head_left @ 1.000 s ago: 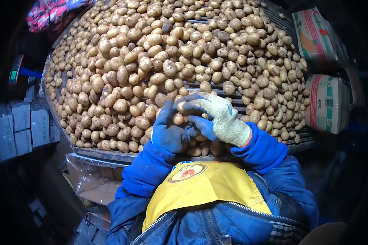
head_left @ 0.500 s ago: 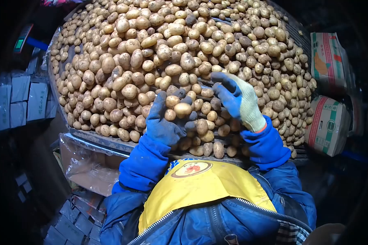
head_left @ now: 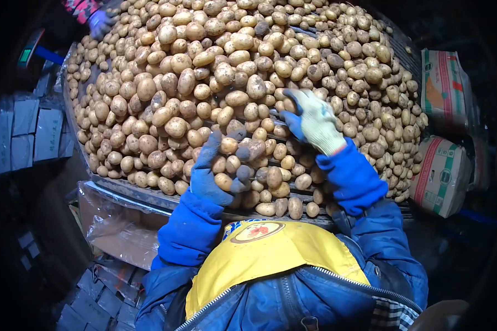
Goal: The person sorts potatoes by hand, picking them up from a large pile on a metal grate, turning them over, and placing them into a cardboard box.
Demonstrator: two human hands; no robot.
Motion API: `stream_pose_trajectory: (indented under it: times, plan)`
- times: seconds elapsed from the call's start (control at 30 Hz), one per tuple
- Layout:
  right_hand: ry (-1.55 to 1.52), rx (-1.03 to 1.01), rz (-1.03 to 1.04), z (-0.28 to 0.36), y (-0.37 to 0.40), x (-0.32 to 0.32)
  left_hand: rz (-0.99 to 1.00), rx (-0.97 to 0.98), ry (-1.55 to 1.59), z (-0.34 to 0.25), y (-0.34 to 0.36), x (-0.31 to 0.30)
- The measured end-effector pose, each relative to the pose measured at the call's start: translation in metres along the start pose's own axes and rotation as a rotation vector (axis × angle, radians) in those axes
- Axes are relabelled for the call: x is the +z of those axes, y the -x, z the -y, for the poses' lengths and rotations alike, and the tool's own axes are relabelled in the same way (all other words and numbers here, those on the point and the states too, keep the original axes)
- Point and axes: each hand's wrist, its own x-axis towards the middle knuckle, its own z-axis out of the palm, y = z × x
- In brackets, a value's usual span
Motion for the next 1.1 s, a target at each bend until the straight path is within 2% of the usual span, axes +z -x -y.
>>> stream_pose_trajectory:
  times: [0.07, 0.17, 0.2, 0.27, 0.3, 0.33, 0.4, 0.43, 0.47, 0.5, 0.53, 0.6, 0.67, 0.7, 0.73, 0.77, 0.87, 0.9, 0.93, 1.0, 1.07, 1.1]
  plan:
    - [-0.031, 0.096, 0.119, 0.0, 0.02, -0.013, 0.028, 0.0, 0.027, -0.002, -0.002, -0.004]
    - [-0.078, 0.177, 0.213, 0.003, 0.027, -0.028, -0.193, 0.068, 0.068, -0.001, -0.005, 0.009]
    - [-0.081, 0.181, 0.212, 0.003, 0.024, -0.027, -0.196, 0.066, 0.064, -0.001, -0.005, 0.007]
    - [0.1, -0.031, 0.011, 0.003, 0.01, -0.021, -0.036, -0.018, -0.014, 0.0, -0.003, 0.001]
    - [0.157, -0.129, -0.017, -0.005, 0.002, -0.008, -0.039, -0.019, -0.018, 0.0, -0.003, 0.005]
    - [0.26, -0.156, 0.095, -0.008, -0.004, 0.002, -0.083, -0.016, -0.026, 0.001, -0.003, 0.012]
    - [0.418, -0.132, 0.178, -0.002, -0.017, 0.025, -0.126, -0.007, -0.03, 0.0, -0.006, 0.009]
    - [0.403, -0.05, 0.277, 0.005, -0.019, 0.025, -0.037, -0.007, -0.022, -0.003, -0.011, -0.004]
    - [0.4, -0.052, 0.279, 0.007, -0.018, 0.028, 0.049, -0.014, -0.016, -0.004, -0.011, -0.006]
    - [0.4, -0.043, 0.25, 0.005, -0.017, 0.032, -0.024, -0.016, -0.036, -0.004, -0.012, -0.003]
    - [0.404, -0.039, 0.218, 0.003, -0.019, 0.034, -0.016, -0.01, -0.037, -0.006, -0.015, -0.002]
    - [0.265, -0.084, 0.128, -0.005, -0.017, 0.023, -0.001, -0.046, 0.004, -0.007, -0.018, -0.004]
    - [0.085, 0.019, 0.096, 0.0, -0.012, 0.014, 0.036, -0.038, -0.016, -0.007, -0.019, -0.002]
    - [-0.068, 0.157, 0.172, 0.021, -0.008, -0.004, -0.013, -0.003, -0.001, -0.004, -0.017, 0.005]
    - [-0.155, 0.118, 0.108, 0.027, -0.001, -0.004, -0.06, 0.031, 0.013, -0.003, -0.016, 0.008]
    - [-0.291, 0.119, 0.092, 0.04, 0.007, -0.01, 0.1, -0.009, 0.042, -0.005, -0.017, -0.003]
    - [-0.553, 0.071, 0.027, 0.09, 0.022, -0.035, 0.097, 0.062, 0.008, 0.003, -0.017, 0.013]
    - [-0.544, 0.057, 0.045, 0.102, 0.027, -0.04, 0.108, 0.096, 0.053, 0.006, -0.025, 0.011]
    - [-0.389, -0.221, -0.067, 0.104, 0.026, -0.039, 0.112, 0.102, 0.053, 0.006, -0.026, 0.012]
    - [-0.212, -0.36, 0.042, 0.108, 0.028, -0.035, 0.093, 0.056, 0.126, 0.007, -0.027, 0.016]
    - [-0.173, -0.373, 0.04, 0.112, 0.029, -0.035, 0.07, 0.076, 0.149, 0.008, -0.03, 0.015]
    - [-0.287, -0.291, -0.026, 0.11, 0.029, -0.033, 0.089, 0.053, 0.084, 0.007, -0.027, 0.012]
